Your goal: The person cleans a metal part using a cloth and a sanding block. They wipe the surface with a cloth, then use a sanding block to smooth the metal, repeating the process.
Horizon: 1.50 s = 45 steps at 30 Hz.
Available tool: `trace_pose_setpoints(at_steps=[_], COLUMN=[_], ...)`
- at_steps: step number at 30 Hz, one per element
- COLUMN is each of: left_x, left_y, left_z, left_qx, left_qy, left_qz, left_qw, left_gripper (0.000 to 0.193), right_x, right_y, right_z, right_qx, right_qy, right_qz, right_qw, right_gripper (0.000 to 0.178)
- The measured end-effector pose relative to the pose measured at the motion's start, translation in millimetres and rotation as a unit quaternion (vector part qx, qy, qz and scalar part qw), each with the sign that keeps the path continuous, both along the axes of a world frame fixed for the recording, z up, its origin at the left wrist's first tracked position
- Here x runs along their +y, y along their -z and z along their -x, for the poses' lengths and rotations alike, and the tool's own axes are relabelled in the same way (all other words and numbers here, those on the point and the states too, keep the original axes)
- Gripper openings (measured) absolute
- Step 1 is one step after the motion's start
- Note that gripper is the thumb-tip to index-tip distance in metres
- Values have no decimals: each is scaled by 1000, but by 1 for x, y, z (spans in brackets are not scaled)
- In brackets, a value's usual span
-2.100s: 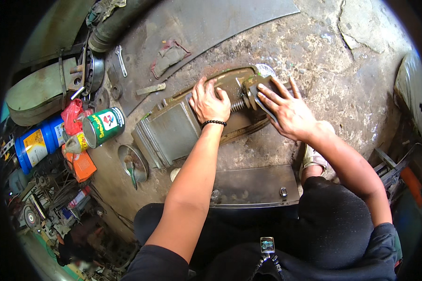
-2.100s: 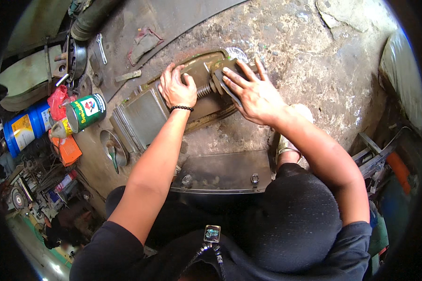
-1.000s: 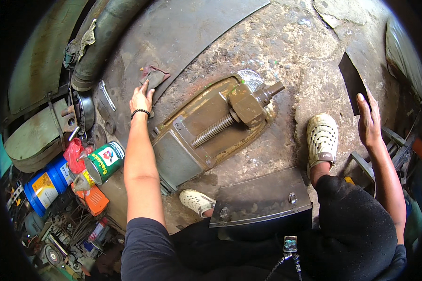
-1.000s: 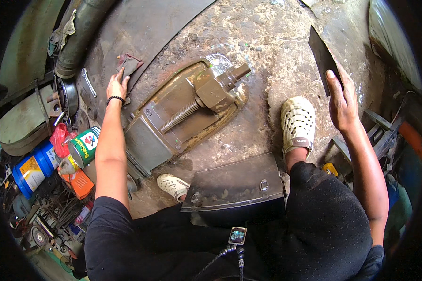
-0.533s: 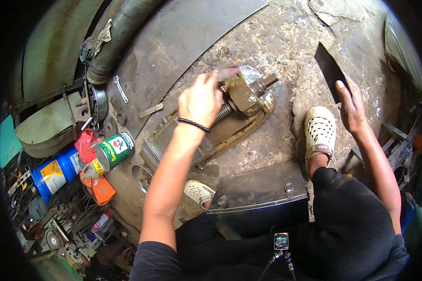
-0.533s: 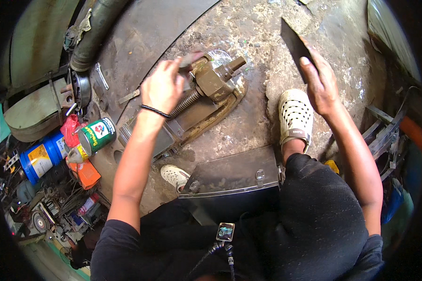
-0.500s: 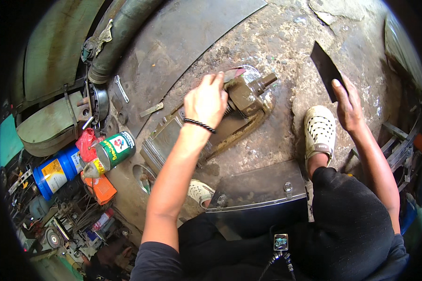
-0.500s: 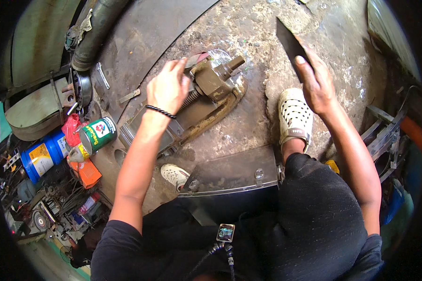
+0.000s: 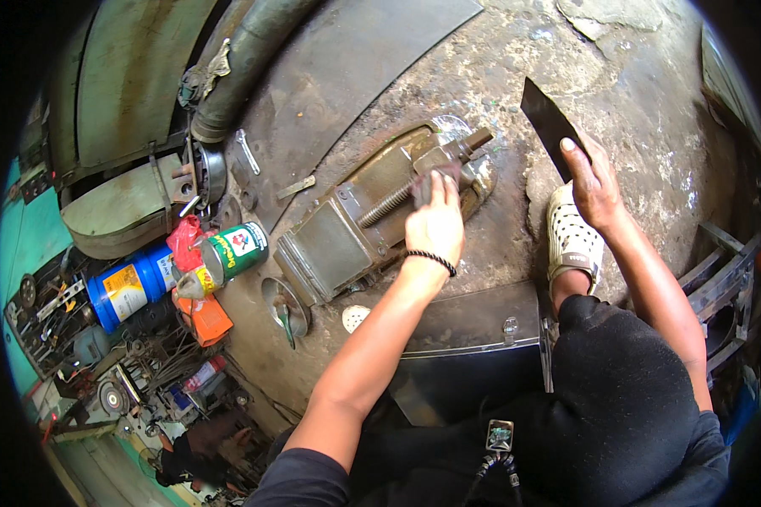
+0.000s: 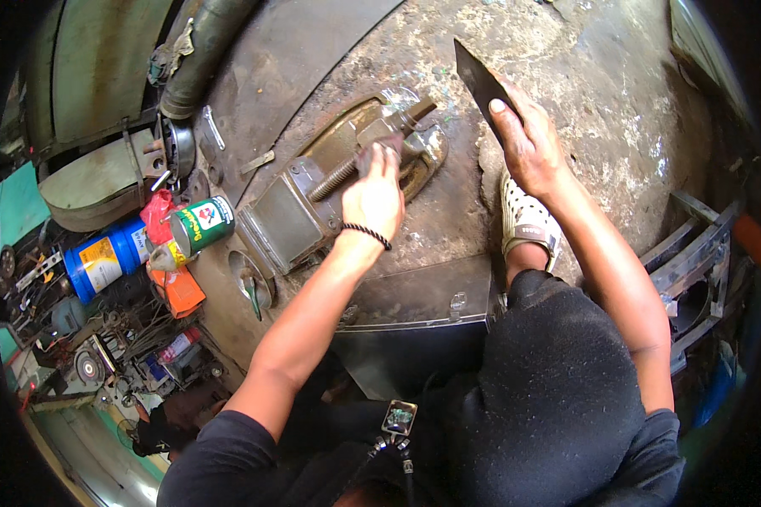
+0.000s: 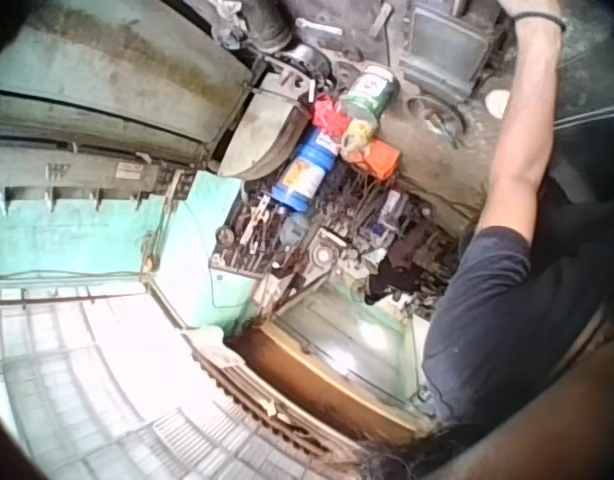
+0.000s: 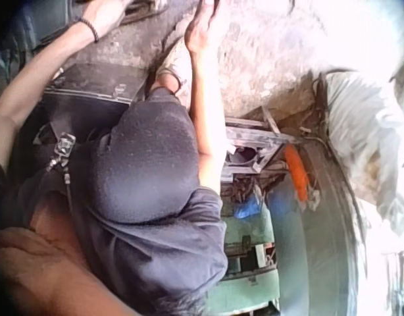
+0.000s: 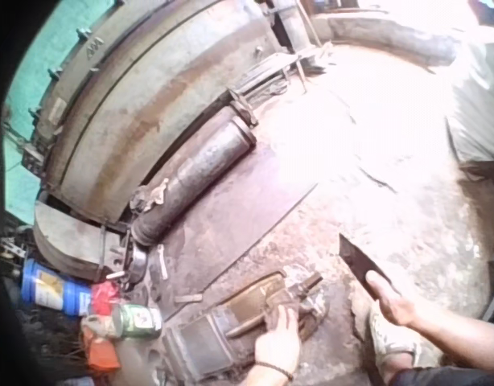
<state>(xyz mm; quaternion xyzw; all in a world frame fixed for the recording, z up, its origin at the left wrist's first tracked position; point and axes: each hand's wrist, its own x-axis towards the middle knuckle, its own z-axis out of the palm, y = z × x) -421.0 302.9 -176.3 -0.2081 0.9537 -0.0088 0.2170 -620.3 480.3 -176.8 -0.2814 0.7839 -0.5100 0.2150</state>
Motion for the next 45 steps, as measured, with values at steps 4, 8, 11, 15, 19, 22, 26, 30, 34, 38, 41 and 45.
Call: trace_pose_setpoints(at_steps=[4, 8, 11, 15, 19, 22, 26, 30, 34, 38, 41, 45], left_x=[4, -14, -32, -39, -21, 8, 25, 8, -27, -54, -63, -61], left_y=[-33, -65, -64, -24, 8, 6, -24, -59, -76, -66, -32, 10], left_z=[-35, -46, -28, 13, 19, -3, -36, -46, -23, -1, 13, 20], left_qx=[-14, 104, 163, 98, 16, -72, -58, 77, 220, 385, 443, 324], left_qy=[-9, -145, -150, -137, -108, -139, -140, -235, -178, -213, -310, -144], left_qz=[-82, -44, 13, 26, 32, 19, -69, -24, -28, -212, -387, -108], left_qw=[997, 983, 975, 985, 993, 987, 986, 969, 959, 873, 747, 929], left_gripper=[61, 68, 63, 70, 75, 76, 70, 69, 60, 58, 58, 57], right_x=[2, 5, 3, 2, 5, 4, 2, 6, 12, 12, 12, 14], right_y=[2, 2, 3, 1, 0, 0, 3, 5, 6, 6, 6, 7], right_z=[-1, -1, -2, -3, -1, -1, -3, -1, -4, -6, -6, -3], right_qx=[47, -37, -45, -59, -62, -80, -9, -49, -108, -86, -109, -83], right_qy=[-35, 20, 23, 14, 30, 33, -13, 15, 36, 49, 56, 56], right_qz=[54, 35, 21, 54, 47, 38, 84, 93, 55, 60, 46, 58], right_qw=[997, 998, 998, 997, 997, 996, 996, 994, 992, 993, 991, 993], right_gripper=[44, 44, 44, 45, 45, 46, 45, 44, 44, 45, 48, 46])
